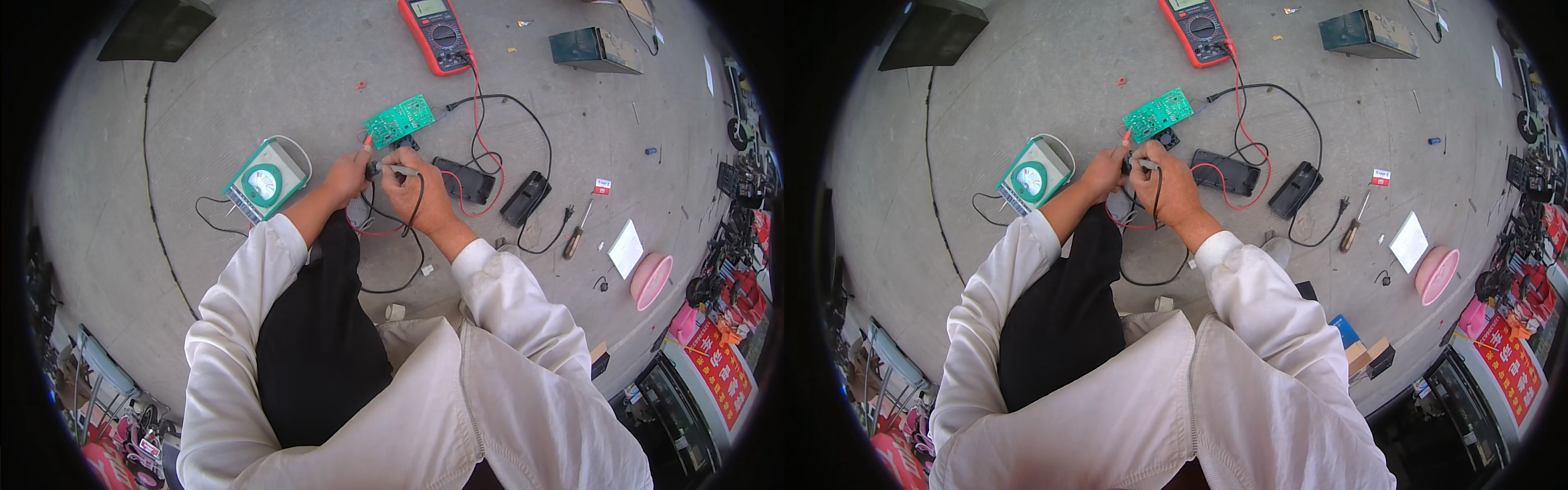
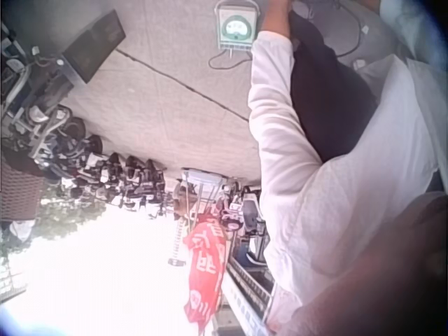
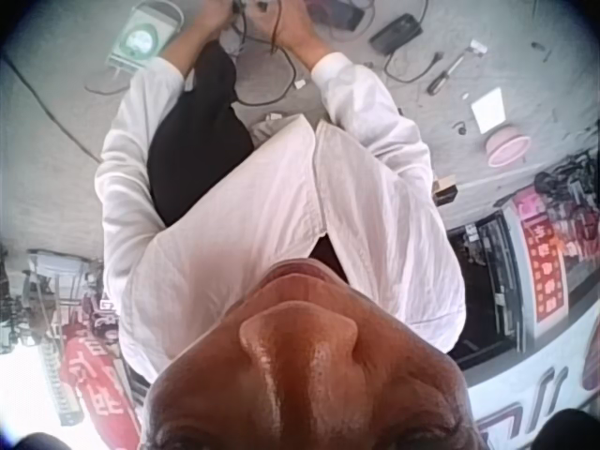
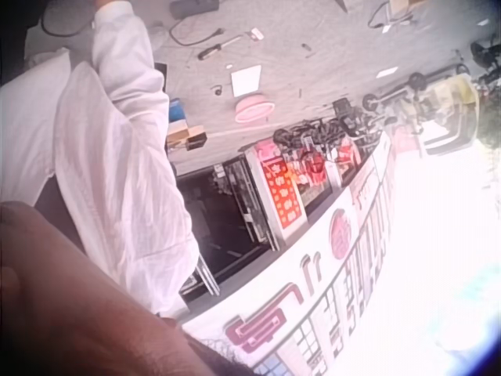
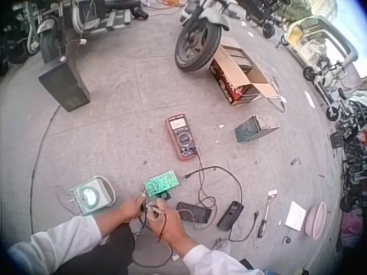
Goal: The person sits on the ground and uses a multimeter to test a green circuit board connected to power adapters. They probe multiple points on the board, adjust the multimeter dial, and handle the board and probes throughout the clip.
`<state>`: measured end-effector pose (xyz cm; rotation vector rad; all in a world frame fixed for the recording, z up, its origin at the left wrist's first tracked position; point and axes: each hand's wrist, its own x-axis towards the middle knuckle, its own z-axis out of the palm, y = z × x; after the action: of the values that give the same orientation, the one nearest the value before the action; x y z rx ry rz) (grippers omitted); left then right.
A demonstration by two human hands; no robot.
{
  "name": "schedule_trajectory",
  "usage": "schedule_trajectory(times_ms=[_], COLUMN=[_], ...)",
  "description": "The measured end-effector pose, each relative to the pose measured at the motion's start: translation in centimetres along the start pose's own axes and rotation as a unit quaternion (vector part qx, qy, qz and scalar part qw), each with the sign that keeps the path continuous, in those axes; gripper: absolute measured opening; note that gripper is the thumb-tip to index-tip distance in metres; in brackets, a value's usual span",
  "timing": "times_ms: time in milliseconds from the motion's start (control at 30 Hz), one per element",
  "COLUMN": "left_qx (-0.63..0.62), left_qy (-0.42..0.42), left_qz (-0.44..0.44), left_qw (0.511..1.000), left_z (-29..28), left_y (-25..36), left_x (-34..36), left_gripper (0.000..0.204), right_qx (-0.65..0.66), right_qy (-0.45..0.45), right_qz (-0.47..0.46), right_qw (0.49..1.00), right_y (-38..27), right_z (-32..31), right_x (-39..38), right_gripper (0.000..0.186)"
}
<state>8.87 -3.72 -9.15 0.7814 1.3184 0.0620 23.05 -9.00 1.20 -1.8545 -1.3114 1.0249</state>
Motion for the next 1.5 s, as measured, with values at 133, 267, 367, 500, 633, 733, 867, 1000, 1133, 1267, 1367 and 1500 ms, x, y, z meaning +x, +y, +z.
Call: schedule_trajectory(times_ms=[133, 267, 367, 500, 633, 733, 867, 1000, 1133, 1267, 1367, 1500], left_qx=[-0.004, 0.007, 0.004, 0.007, 0.002, 0.014, 0.015, 0.010, 0.011, 0.019, 0.007, -0.003], left_qy=[-0.019, -0.008, -0.010, -0.008, -0.003, 0.004, 0.013, 0.006, 0.012, -0.001, -0.009, -0.011], left_qz=[-0.020, -0.015, -0.019, -0.019, -0.021, -0.017, 0.003, -0.010, -0.012, -0.011, -0.016, -0.018], left_qw=[1.000, 1.000, 1.000, 1.000, 1.000, 1.000, 1.000, 1.000, 1.000, 1.000, 1.000, 1.000], left_z=[-0.1, 0.0, 0.0, 0.1, 0.1, 0.2, 0.0, 0.0, 0.2, 0.2, 0.0, 0.1], left_y=[0.3, 1.0, 1.2, 1.2, 1.1, 0.8, 0.1, 0.3, 0.5, 0.5, 0.4, 0.5], left_x=[-0.2, -0.8, -1.1, -1.0, -1.0, -0.8, 0.0, 0.0, -0.3, -0.3, -0.4, -0.5], left_gripper=[0.044, 0.046, 0.047, 0.047, 0.046, 0.046, 0.054, 0.054, 0.053, 0.047, 0.047, 0.046], right_qx=[0.032, 0.079, 0.090, 0.073, 0.024, 0.014, 0.002, 0.014, 0.033, 0.033, 0.064, 0.089], right_qy=[0.016, 0.010, 0.004, 0.004, 0.006, -0.020, -0.016, -0.014, -0.007, -0.005, -0.018, -0.018], right_qz=[0.008, 0.053, 0.057, 0.048, -0.004, 0.024, -0.007, -0.030, -0.031, -0.009, 0.074, 0.092], right_qw=[0.999, 0.995, 0.994, 0.996, 1.000, 0.999, 1.000, 0.999, 0.999, 0.999, 0.995, 0.992], right_y=[0.3, 1.4, 1.4, 0.9, 0.1, -0.5, 0.1, 0.4, 0.4, 1.2, 0.5, 0.8], right_z=[0.0, 0.0, 0.1, -0.2, -0.4, -0.6, -0.5, -0.6, -0.5, -0.4, -1.0, -1.0], right_x=[-0.2, -0.4, -0.3, -0.2, 0.0, 0.0, 0.1, 0.2, 0.3, 0.4, 0.5, 0.5], right_gripper=[0.012, 0.012, 0.012, 0.012, 0.012, 0.012, 0.012, 0.012, 0.015, 0.013, 0.013, 0.015])
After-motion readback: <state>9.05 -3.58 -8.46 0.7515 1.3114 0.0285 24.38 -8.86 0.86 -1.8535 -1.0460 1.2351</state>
